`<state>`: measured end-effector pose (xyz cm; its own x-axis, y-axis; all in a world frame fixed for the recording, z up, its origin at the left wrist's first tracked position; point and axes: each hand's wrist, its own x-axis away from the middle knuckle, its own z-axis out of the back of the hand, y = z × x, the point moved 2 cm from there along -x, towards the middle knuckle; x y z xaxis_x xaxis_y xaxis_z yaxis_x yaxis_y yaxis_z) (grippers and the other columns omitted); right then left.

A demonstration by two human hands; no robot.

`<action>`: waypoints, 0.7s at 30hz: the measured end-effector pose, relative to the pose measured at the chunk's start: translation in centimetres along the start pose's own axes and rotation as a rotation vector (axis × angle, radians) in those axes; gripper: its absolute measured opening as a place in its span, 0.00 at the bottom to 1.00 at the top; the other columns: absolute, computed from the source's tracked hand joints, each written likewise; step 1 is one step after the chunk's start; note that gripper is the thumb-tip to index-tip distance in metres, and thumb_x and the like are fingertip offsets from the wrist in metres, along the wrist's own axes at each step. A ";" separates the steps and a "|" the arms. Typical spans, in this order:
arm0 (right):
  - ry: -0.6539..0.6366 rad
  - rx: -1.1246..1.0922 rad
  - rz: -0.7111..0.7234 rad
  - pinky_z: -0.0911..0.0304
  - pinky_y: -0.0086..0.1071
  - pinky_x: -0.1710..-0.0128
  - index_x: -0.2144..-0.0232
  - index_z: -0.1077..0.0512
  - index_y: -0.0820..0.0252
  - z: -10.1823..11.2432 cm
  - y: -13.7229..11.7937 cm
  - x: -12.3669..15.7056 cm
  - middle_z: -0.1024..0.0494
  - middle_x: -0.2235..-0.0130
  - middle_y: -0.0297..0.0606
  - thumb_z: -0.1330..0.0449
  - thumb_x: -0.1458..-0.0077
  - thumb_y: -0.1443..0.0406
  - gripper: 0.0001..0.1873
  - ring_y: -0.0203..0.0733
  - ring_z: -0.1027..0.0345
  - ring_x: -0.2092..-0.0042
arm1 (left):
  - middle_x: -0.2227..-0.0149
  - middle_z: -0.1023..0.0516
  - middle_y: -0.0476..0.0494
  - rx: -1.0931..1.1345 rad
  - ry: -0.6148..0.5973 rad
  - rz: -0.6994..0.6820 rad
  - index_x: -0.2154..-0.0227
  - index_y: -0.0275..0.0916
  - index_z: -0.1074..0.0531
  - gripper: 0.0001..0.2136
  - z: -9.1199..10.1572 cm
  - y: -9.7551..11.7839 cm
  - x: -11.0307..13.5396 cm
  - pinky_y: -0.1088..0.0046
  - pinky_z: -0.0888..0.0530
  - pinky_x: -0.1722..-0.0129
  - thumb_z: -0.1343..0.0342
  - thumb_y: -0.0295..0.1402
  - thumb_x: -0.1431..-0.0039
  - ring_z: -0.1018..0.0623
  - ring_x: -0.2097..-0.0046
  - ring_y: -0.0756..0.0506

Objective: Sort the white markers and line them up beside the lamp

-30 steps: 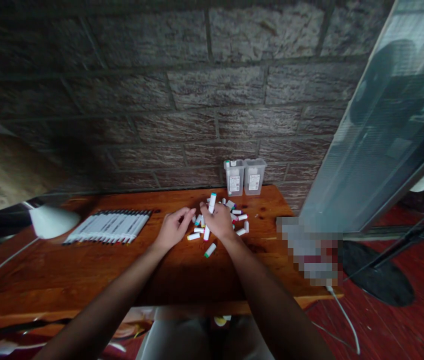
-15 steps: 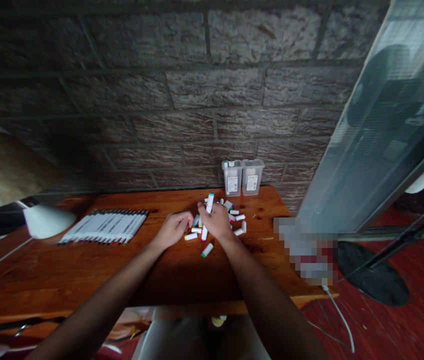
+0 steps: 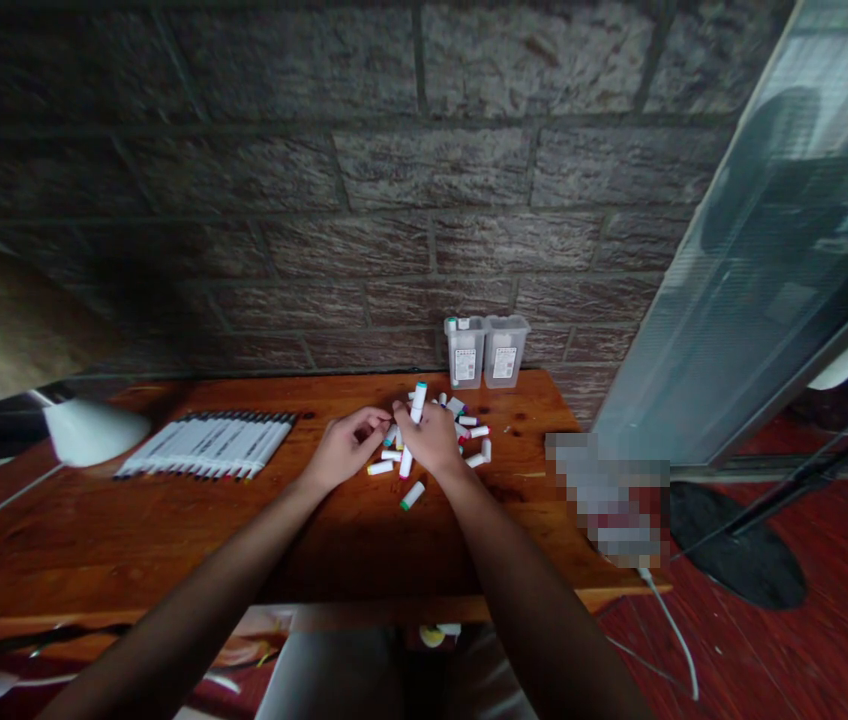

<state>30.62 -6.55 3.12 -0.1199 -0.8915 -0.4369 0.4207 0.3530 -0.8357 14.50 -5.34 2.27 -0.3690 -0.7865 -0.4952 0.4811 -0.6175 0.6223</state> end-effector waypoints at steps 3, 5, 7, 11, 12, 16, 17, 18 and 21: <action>-0.002 0.008 -0.006 0.42 0.27 0.71 0.81 0.31 0.60 0.1 0.0 0.0 0.25 0.77 0.35 0.46 0.43 0.54 0.20 0.37 0.31 0.72 | 0.67 0.20 0.49 -0.008 0.033 0.007 0.63 0.39 0.26 0.08 0.2 0.1 -0.2 0.78 0.30 0.67 0.46 0.35 0.40 0.24 0.69 0.51; -0.011 0.026 -0.006 0.43 0.27 0.72 0.82 0.32 0.60 0.1 0.0 0.0 0.26 0.78 0.34 0.46 0.43 0.54 0.21 0.37 0.32 0.73 | 0.68 0.20 0.48 -0.018 0.039 0.012 0.66 0.38 0.25 0.08 0.3 0.2 -0.2 0.77 0.30 0.67 0.45 0.36 0.41 0.25 0.70 0.51; -0.023 0.034 -0.012 0.44 0.27 0.73 0.82 0.32 0.60 0.0 -0.1 0.1 0.26 0.79 0.34 0.46 0.43 0.55 0.21 0.37 0.33 0.74 | 0.71 0.21 0.49 -0.030 0.046 0.021 0.67 0.38 0.24 0.08 0.4 0.2 -0.2 0.77 0.30 0.69 0.44 0.37 0.42 0.26 0.72 0.51; -0.032 0.014 -0.019 0.43 0.27 0.72 0.81 0.32 0.60 0.0 -0.1 0.1 0.26 0.79 0.35 0.46 0.43 0.56 0.20 0.37 0.31 0.73 | 0.69 0.20 0.49 -0.033 0.028 0.018 0.66 0.39 0.24 0.07 0.4 0.3 -0.2 0.78 0.30 0.68 0.45 0.35 0.41 0.26 0.72 0.51; -0.035 0.010 -0.021 0.43 0.27 0.72 0.81 0.32 0.60 0.0 -0.1 0.1 0.25 0.78 0.35 0.46 0.43 0.56 0.19 0.38 0.31 0.73 | 0.69 0.20 0.49 -0.028 0.017 0.014 0.66 0.39 0.24 0.07 0.3 0.3 -0.1 0.78 0.30 0.68 0.46 0.34 0.41 0.26 0.72 0.52; -0.041 0.033 -0.017 0.42 0.27 0.71 0.81 0.31 0.60 0.1 0.0 0.0 0.25 0.78 0.34 0.46 0.43 0.56 0.19 0.38 0.30 0.72 | 0.69 0.20 0.50 -0.020 -0.033 0.006 0.63 0.38 0.25 0.08 0.1 0.5 -0.1 0.79 0.30 0.68 0.47 0.33 0.41 0.26 0.72 0.52; -0.041 0.042 -0.018 0.42 0.27 0.71 0.81 0.31 0.60 0.1 0.0 0.0 0.25 0.78 0.34 0.46 0.43 0.56 0.19 0.38 0.30 0.72 | 0.68 0.20 0.49 -0.016 -0.040 0.005 0.63 0.38 0.25 0.08 0.1 0.5 0.0 0.79 0.30 0.68 0.48 0.33 0.40 0.25 0.71 0.52; -0.042 0.048 -0.018 0.42 0.27 0.70 0.81 0.31 0.60 0.1 0.0 0.0 0.25 0.78 0.35 0.46 0.43 0.56 0.19 0.38 0.30 0.72 | 0.67 0.20 0.49 -0.010 -0.041 0.004 0.62 0.38 0.25 0.09 0.1 0.5 0.0 0.79 0.29 0.68 0.48 0.34 0.40 0.25 0.71 0.52; -0.043 0.048 -0.025 0.41 0.27 0.70 0.80 0.30 0.60 0.1 0.0 0.0 0.24 0.77 0.35 0.46 0.43 0.56 0.19 0.38 0.30 0.71 | 0.67 0.20 0.48 0.004 -0.029 -0.001 0.60 0.38 0.26 0.10 0.1 0.4 0.0 0.79 0.30 0.69 0.49 0.35 0.39 0.24 0.69 0.51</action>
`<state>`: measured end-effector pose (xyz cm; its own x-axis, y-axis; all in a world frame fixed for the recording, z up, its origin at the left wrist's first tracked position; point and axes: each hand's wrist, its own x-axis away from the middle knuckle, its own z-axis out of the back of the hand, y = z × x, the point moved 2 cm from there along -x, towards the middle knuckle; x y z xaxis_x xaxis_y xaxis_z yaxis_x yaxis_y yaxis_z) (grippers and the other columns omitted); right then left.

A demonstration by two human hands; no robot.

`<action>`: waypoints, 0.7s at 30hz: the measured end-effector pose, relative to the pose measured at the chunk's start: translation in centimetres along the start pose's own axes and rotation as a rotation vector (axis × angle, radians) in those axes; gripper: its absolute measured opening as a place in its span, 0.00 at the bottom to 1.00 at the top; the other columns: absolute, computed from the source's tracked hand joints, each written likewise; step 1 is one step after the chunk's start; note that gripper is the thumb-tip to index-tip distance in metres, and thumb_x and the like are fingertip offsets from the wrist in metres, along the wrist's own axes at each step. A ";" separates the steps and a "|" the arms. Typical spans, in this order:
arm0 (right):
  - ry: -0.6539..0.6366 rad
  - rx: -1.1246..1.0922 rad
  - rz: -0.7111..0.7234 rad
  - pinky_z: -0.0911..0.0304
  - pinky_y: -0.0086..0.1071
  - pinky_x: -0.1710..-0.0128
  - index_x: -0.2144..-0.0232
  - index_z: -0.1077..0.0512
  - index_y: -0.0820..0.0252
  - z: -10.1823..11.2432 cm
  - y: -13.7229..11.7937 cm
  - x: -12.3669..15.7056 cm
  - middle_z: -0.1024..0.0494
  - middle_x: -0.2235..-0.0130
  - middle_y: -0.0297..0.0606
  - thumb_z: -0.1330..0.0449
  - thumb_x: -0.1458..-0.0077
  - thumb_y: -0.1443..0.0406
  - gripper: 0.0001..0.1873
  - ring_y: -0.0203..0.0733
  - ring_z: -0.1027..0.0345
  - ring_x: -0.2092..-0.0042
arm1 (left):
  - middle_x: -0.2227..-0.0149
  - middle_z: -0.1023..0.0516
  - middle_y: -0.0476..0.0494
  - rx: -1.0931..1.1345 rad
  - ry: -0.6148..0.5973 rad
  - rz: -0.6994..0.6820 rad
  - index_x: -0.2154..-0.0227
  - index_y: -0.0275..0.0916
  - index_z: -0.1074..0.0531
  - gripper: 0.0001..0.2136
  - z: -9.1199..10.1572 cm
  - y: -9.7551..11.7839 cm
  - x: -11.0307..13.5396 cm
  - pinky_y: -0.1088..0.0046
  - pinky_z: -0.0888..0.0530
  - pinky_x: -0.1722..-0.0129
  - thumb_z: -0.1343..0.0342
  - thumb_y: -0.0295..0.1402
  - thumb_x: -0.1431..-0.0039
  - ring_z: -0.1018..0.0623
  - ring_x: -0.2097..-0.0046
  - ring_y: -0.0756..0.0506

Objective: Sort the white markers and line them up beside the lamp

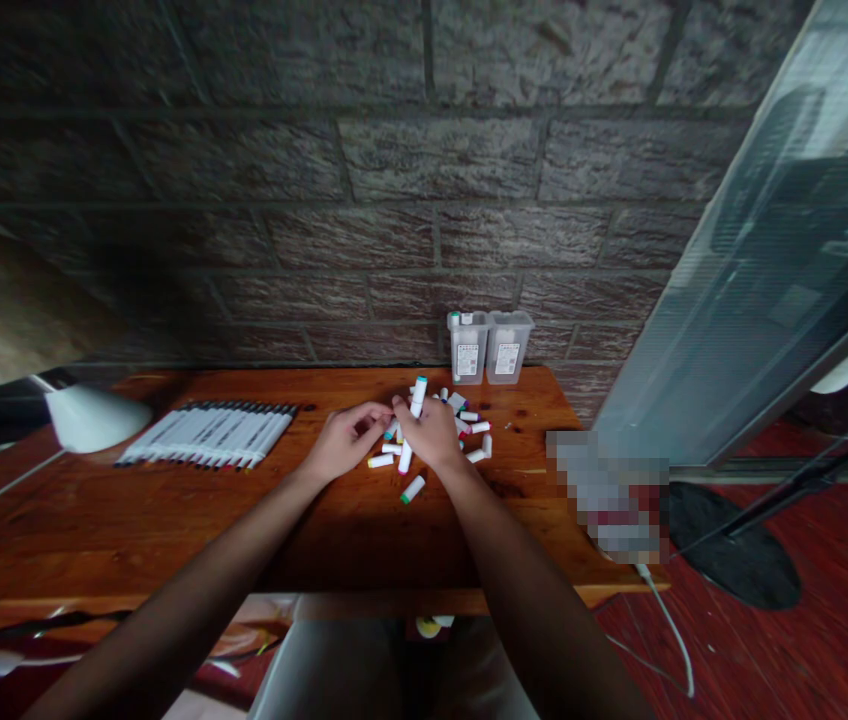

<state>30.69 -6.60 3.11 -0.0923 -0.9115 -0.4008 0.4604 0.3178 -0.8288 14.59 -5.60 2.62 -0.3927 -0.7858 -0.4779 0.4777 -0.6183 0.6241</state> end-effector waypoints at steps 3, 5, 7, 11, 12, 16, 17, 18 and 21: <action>0.000 -0.013 -0.002 0.42 0.27 0.71 0.80 0.31 0.60 -0.1 0.1 0.0 0.25 0.77 0.35 0.46 0.43 0.56 0.19 0.37 0.30 0.72 | 0.70 0.22 0.49 -0.013 0.002 -0.010 0.60 0.37 0.26 0.11 0.0 -0.1 0.0 0.79 0.31 0.69 0.49 0.36 0.38 0.25 0.70 0.52; 0.001 -0.020 0.001 0.43 0.27 0.72 0.81 0.33 0.60 -0.1 0.0 0.0 0.26 0.78 0.34 0.46 0.43 0.55 0.20 0.37 0.32 0.73 | 0.70 0.22 0.50 -0.014 0.001 -0.016 0.60 0.37 0.26 0.11 -0.1 -0.1 0.0 0.79 0.31 0.69 0.49 0.36 0.38 0.25 0.71 0.52; 0.003 -0.020 0.012 0.44 0.27 0.73 0.82 0.34 0.60 0.0 -0.1 0.0 0.27 0.79 0.34 0.46 0.43 0.54 0.21 0.37 0.32 0.73 | 0.69 0.21 0.49 -0.004 0.006 -0.015 0.60 0.37 0.26 0.11 -0.1 0.0 0.0 0.78 0.30 0.68 0.49 0.36 0.38 0.24 0.70 0.51; 0.001 -0.013 0.014 0.43 0.26 0.72 0.82 0.34 0.60 0.1 -0.4 0.1 0.27 0.79 0.34 0.47 0.43 0.54 0.21 0.36 0.32 0.73 | 0.65 0.19 0.47 -0.012 0.039 0.008 0.62 0.37 0.24 0.10 0.1 0.1 -0.2 0.77 0.29 0.65 0.47 0.36 0.39 0.23 0.68 0.50; -0.003 -0.013 0.009 0.43 0.26 0.72 0.82 0.34 0.60 0.2 -0.4 0.1 0.27 0.79 0.34 0.47 0.43 0.54 0.21 0.36 0.32 0.73 | 0.65 0.19 0.46 -0.019 0.043 0.012 0.63 0.37 0.24 0.10 0.2 0.1 -0.2 0.77 0.29 0.65 0.47 0.36 0.39 0.23 0.68 0.50; -0.001 -0.016 0.011 0.42 0.27 0.71 0.81 0.33 0.59 0.2 -0.4 0.1 0.26 0.78 0.34 0.46 0.43 0.54 0.20 0.37 0.31 0.72 | 0.66 0.19 0.47 -0.027 0.011 0.009 0.64 0.38 0.24 0.09 0.1 0.1 -0.1 0.77 0.29 0.66 0.47 0.36 0.39 0.24 0.69 0.50; 0.002 -0.018 0.014 0.42 0.27 0.71 0.81 0.33 0.59 0.2 -0.3 0.1 0.26 0.78 0.34 0.46 0.43 0.54 0.20 0.37 0.31 0.72 | 0.66 0.19 0.48 -0.026 -0.005 0.003 0.64 0.38 0.24 0.09 0.0 0.0 -0.1 0.78 0.29 0.66 0.48 0.35 0.39 0.24 0.69 0.51; 0.005 -0.020 0.014 0.42 0.27 0.71 0.81 0.33 0.60 0.1 -0.3 0.1 0.26 0.78 0.34 0.46 0.43 0.54 0.20 0.37 0.31 0.72 | 0.66 0.19 0.48 -0.024 -0.017 -0.003 0.64 0.38 0.24 0.09 0.0 -0.1 -0.1 0.78 0.29 0.65 0.48 0.35 0.39 0.24 0.68 0.51; 0.007 -0.031 0.012 0.42 0.27 0.71 0.81 0.32 0.60 0.0 -0.2 0.1 0.26 0.78 0.34 0.46 0.43 0.54 0.20 0.37 0.31 0.72 | 0.67 0.20 0.48 -0.016 -0.036 -0.019 0.64 0.38 0.25 0.08 -0.2 -0.3 0.0 0.78 0.29 0.65 0.48 0.34 0.39 0.24 0.68 0.51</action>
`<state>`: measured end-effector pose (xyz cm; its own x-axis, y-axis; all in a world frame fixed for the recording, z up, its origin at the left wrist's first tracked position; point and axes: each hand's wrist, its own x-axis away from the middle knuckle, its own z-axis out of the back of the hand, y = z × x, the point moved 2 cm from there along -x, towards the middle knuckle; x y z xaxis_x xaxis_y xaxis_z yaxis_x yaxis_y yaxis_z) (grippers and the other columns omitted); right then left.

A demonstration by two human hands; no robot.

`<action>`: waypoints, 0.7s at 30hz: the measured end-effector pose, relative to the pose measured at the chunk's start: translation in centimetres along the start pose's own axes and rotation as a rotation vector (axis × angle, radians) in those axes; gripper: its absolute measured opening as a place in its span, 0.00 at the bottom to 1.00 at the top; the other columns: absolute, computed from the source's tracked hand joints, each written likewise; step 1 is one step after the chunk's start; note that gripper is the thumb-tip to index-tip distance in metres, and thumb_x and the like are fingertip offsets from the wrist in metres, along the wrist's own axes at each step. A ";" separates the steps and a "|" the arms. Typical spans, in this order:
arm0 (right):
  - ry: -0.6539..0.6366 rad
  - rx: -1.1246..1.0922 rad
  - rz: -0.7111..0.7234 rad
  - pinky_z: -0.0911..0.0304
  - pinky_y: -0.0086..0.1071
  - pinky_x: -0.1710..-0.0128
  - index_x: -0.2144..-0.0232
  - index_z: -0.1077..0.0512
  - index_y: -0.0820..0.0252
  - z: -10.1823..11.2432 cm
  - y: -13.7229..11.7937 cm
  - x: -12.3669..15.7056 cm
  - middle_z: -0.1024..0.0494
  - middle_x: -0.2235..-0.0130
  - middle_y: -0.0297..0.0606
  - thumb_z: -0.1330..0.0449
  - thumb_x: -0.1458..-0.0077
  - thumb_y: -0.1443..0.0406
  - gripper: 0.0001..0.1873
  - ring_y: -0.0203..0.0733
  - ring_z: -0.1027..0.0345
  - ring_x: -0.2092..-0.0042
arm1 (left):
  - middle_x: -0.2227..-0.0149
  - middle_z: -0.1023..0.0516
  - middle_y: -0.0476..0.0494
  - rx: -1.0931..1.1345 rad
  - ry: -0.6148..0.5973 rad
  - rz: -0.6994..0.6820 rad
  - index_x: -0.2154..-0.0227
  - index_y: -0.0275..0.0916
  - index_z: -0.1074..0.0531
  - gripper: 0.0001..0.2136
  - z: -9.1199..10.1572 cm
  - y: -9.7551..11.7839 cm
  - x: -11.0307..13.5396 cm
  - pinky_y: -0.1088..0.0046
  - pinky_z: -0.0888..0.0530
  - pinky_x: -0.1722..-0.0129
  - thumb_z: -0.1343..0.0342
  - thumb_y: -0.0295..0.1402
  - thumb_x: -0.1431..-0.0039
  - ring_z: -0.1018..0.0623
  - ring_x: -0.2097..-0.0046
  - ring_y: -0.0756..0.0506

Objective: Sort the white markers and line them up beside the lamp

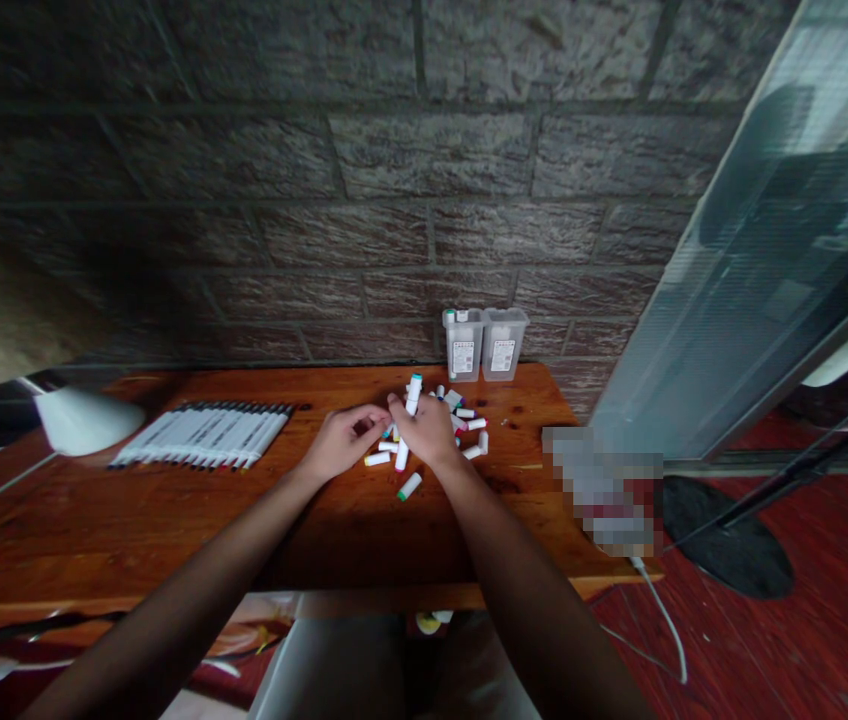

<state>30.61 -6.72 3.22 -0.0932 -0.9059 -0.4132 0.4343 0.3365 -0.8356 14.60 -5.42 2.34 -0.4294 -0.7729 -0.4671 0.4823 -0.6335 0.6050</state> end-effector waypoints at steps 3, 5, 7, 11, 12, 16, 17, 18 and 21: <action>-0.004 0.005 -0.003 0.41 0.27 0.71 0.81 0.32 0.59 -0.1 0.1 0.0 0.26 0.78 0.34 0.46 0.43 0.54 0.21 0.37 0.31 0.73 | 0.67 0.20 0.48 0.008 -0.005 -0.005 0.64 0.38 0.25 0.08 0.0 -0.1 0.0 0.78 0.29 0.65 0.48 0.34 0.39 0.24 0.68 0.51; -0.008 0.008 -0.001 0.41 0.27 0.71 0.81 0.32 0.60 -0.1 0.1 0.0 0.25 0.78 0.34 0.46 0.43 0.54 0.21 0.37 0.31 0.73 | 0.67 0.20 0.48 0.012 -0.004 -0.005 0.64 0.38 0.25 0.09 0.0 -0.1 0.0 0.79 0.29 0.66 0.48 0.34 0.39 0.24 0.68 0.51; -0.014 0.007 0.005 0.41 0.27 0.70 0.80 0.31 0.60 0.0 0.0 0.0 0.24 0.77 0.34 0.46 0.43 0.54 0.20 0.37 0.31 0.72 | 0.68 0.21 0.49 0.007 -0.008 -0.004 0.64 0.38 0.25 0.09 0.1 -0.1 0.1 0.79 0.30 0.66 0.48 0.34 0.39 0.24 0.68 0.51; -0.050 0.015 -0.002 0.42 0.26 0.70 0.81 0.30 0.60 0.0 0.0 0.0 0.25 0.77 0.34 0.46 0.42 0.55 0.20 0.36 0.32 0.72 | 0.71 0.22 0.50 -0.017 -0.045 -0.007 0.66 0.38 0.25 0.09 0.0 0.2 0.1 0.80 0.32 0.69 0.49 0.35 0.39 0.26 0.70 0.52; -0.069 0.024 -0.006 0.42 0.26 0.71 0.81 0.31 0.61 -0.1 0.0 0.1 0.25 0.78 0.34 0.46 0.42 0.55 0.21 0.35 0.32 0.73 | 0.72 0.23 0.50 -0.024 -0.055 -0.011 0.67 0.38 0.25 0.09 0.0 0.2 0.1 0.80 0.33 0.70 0.49 0.35 0.39 0.27 0.71 0.52; -0.186 0.055 0.001 0.44 0.26 0.73 0.81 0.28 0.61 -0.4 -0.1 0.2 0.25 0.78 0.34 0.45 0.41 0.56 0.21 0.36 0.32 0.74 | 0.75 0.24 0.50 -0.062 -0.102 -0.026 0.72 0.37 0.25 0.09 -0.4 -0.3 0.1 0.79 0.35 0.72 0.47 0.34 0.41 0.29 0.73 0.52; -0.209 0.059 0.011 0.43 0.26 0.72 0.80 0.26 0.61 -0.5 -0.1 0.3 0.24 0.77 0.34 0.45 0.41 0.56 0.20 0.36 0.31 0.73 | 0.75 0.25 0.50 -0.069 -0.119 -0.031 0.73 0.37 0.26 0.09 -0.6 -0.5 0.2 0.78 0.35 0.72 0.47 0.34 0.41 0.29 0.73 0.52; -0.227 0.063 0.021 0.43 0.27 0.72 0.79 0.25 0.61 -0.5 -0.2 0.4 0.22 0.76 0.35 0.45 0.41 0.57 0.19 0.37 0.29 0.72 | 0.76 0.25 0.50 -0.073 -0.139 -0.037 0.74 0.37 0.26 0.09 -0.7 -0.7 0.2 0.78 0.36 0.72 0.47 0.33 0.42 0.29 0.73 0.51; -0.233 0.066 0.036 0.41 0.27 0.70 0.77 0.24 0.60 -0.5 -0.4 0.5 0.21 0.74 0.36 0.44 0.41 0.57 0.18 0.38 0.28 0.70 | 0.75 0.25 0.49 -0.082 -0.174 -0.051 0.75 0.36 0.26 0.09 -0.9 -1.0 0.2 0.77 0.36 0.71 0.46 0.34 0.42 0.30 0.73 0.51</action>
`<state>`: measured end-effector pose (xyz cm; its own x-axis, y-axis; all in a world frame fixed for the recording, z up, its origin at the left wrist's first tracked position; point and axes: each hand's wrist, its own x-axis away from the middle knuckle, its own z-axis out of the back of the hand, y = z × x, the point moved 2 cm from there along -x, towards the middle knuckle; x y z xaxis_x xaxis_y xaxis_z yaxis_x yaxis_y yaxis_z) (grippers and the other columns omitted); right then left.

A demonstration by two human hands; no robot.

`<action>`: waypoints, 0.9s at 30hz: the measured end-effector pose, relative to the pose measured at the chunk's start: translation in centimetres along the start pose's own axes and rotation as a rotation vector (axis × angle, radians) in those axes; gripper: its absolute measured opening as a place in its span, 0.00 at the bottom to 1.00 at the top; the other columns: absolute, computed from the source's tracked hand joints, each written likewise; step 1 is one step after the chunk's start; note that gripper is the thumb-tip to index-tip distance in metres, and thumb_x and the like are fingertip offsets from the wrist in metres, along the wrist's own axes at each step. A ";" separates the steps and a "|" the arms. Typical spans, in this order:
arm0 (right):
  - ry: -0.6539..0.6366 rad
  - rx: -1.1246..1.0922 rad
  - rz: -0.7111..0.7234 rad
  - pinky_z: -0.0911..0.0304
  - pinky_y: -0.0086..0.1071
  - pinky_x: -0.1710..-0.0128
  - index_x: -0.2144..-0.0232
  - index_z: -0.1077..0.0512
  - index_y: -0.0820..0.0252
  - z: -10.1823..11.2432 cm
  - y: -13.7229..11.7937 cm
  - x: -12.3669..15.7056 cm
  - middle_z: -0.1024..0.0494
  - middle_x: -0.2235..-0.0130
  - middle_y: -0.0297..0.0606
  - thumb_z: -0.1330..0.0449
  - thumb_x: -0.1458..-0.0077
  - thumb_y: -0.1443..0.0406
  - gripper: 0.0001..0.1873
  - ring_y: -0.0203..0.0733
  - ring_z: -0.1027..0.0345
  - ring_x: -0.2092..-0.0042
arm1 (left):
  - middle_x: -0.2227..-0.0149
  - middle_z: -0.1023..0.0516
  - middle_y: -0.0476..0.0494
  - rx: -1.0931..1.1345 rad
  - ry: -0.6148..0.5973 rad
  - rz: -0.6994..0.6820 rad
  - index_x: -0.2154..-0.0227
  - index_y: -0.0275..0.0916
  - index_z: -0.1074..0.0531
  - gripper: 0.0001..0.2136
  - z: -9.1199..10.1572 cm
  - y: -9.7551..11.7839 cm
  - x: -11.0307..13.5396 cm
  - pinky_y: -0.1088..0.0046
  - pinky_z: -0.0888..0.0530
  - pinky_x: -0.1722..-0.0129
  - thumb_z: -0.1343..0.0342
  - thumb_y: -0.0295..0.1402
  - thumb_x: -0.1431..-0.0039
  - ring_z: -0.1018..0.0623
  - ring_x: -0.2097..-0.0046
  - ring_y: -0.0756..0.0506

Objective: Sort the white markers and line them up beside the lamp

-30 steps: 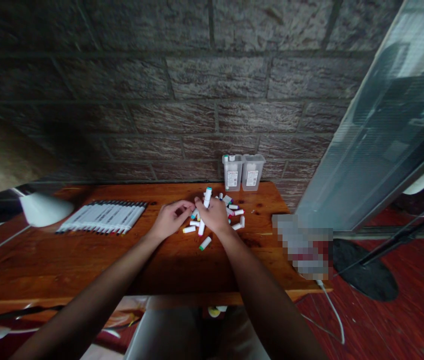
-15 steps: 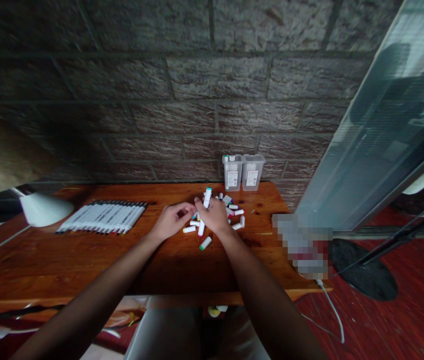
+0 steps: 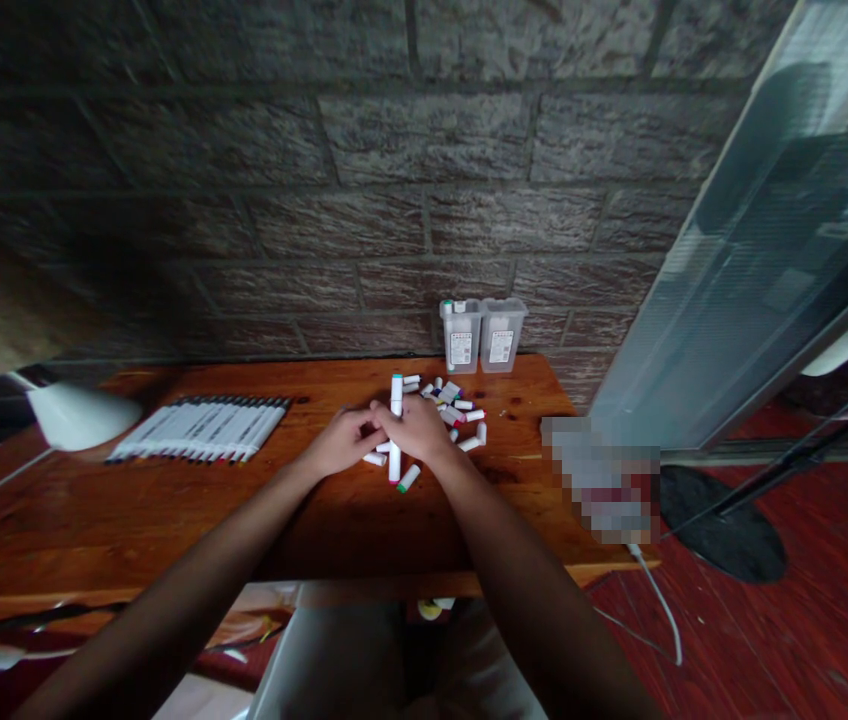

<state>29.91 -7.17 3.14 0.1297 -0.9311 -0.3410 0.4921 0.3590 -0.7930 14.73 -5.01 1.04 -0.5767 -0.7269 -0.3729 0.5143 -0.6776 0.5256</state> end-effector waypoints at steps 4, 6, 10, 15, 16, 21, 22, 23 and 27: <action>0.054 0.004 0.006 0.41 0.27 0.70 0.78 0.25 0.60 0.1 -0.1 0.0 0.21 0.74 0.37 0.45 0.41 0.57 0.19 0.38 0.28 0.70 | 0.78 0.27 0.50 -0.039 0.015 0.012 0.77 0.36 0.29 0.11 0.2 0.3 -0.1 0.77 0.38 0.73 0.47 0.35 0.41 0.32 0.75 0.52; 0.086 0.001 0.014 0.41 0.27 0.70 0.78 0.26 0.60 0.1 0.0 -0.1 0.21 0.74 0.37 0.44 0.41 0.56 0.19 0.38 0.29 0.71 | 0.79 0.29 0.51 -0.044 0.037 0.020 0.78 0.36 0.30 0.12 0.4 0.6 -0.1 0.77 0.40 0.74 0.47 0.35 0.42 0.33 0.76 0.52; 0.148 0.001 0.014 0.44 0.27 0.73 0.81 0.29 0.60 0.2 0.2 -0.2 0.24 0.77 0.35 0.45 0.42 0.55 0.20 0.36 0.32 0.74 | 0.77 0.27 0.51 -0.008 0.057 0.008 0.76 0.37 0.28 0.10 0.5 0.9 -0.1 0.78 0.39 0.74 0.48 0.34 0.41 0.33 0.76 0.53; 0.183 0.004 0.001 0.44 0.27 0.73 0.82 0.31 0.59 0.3 0.2 -0.2 0.25 0.79 0.34 0.45 0.43 0.55 0.20 0.37 0.31 0.73 | 0.76 0.26 0.51 -0.001 0.057 0.004 0.73 0.37 0.26 0.10 0.5 0.8 -0.1 0.78 0.38 0.72 0.48 0.34 0.40 0.32 0.75 0.53; 0.184 0.003 0.000 0.44 0.27 0.73 0.82 0.31 0.59 0.3 0.1 -0.2 0.25 0.78 0.34 0.45 0.43 0.55 0.20 0.37 0.31 0.73 | 0.76 0.26 0.51 -0.003 0.053 0.004 0.73 0.37 0.26 0.10 0.5 0.8 -0.1 0.78 0.38 0.72 0.48 0.34 0.40 0.32 0.75 0.53; 0.166 0.017 -0.005 0.46 0.27 0.74 0.83 0.34 0.60 0.3 0.1 -0.2 0.28 0.80 0.33 0.46 0.43 0.55 0.21 0.36 0.33 0.74 | 0.78 0.29 0.51 -0.043 0.019 0.008 0.75 0.36 0.28 0.16 0.3 0.5 -0.1 0.78 0.39 0.73 0.52 0.38 0.36 0.34 0.75 0.53; 0.157 0.018 -0.005 0.46 0.27 0.74 0.83 0.35 0.60 0.3 0.1 -0.2 0.29 0.80 0.33 0.46 0.43 0.54 0.21 0.35 0.34 0.74 | 0.79 0.30 0.51 -0.052 0.018 0.015 0.76 0.35 0.28 0.17 0.3 0.5 -0.1 0.78 0.40 0.74 0.53 0.38 0.36 0.34 0.76 0.53; 0.148 0.017 -0.006 0.46 0.26 0.74 0.83 0.35 0.60 0.3 0.1 -0.2 0.29 0.80 0.33 0.46 0.43 0.54 0.21 0.35 0.34 0.75 | 0.80 0.31 0.52 -0.057 0.018 0.022 0.77 0.35 0.29 0.18 0.3 0.5 -0.1 0.78 0.41 0.74 0.53 0.39 0.35 0.35 0.76 0.53; 0.136 0.000 -0.008 0.47 0.26 0.75 0.83 0.34 0.60 0.2 0.2 -0.2 0.29 0.80 0.33 0.46 0.43 0.54 0.21 0.35 0.34 0.75 | 0.79 0.30 0.52 -0.062 -0.004 0.020 0.76 0.35 0.29 0.17 0.3 0.5 -0.1 0.78 0.41 0.74 0.53 0.38 0.36 0.35 0.76 0.53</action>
<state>30.17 -6.95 3.17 0.0080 -0.9163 -0.4004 0.4924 0.3521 -0.7960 14.85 -5.22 1.51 -0.5683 -0.7403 -0.3592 0.5641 -0.6683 0.4849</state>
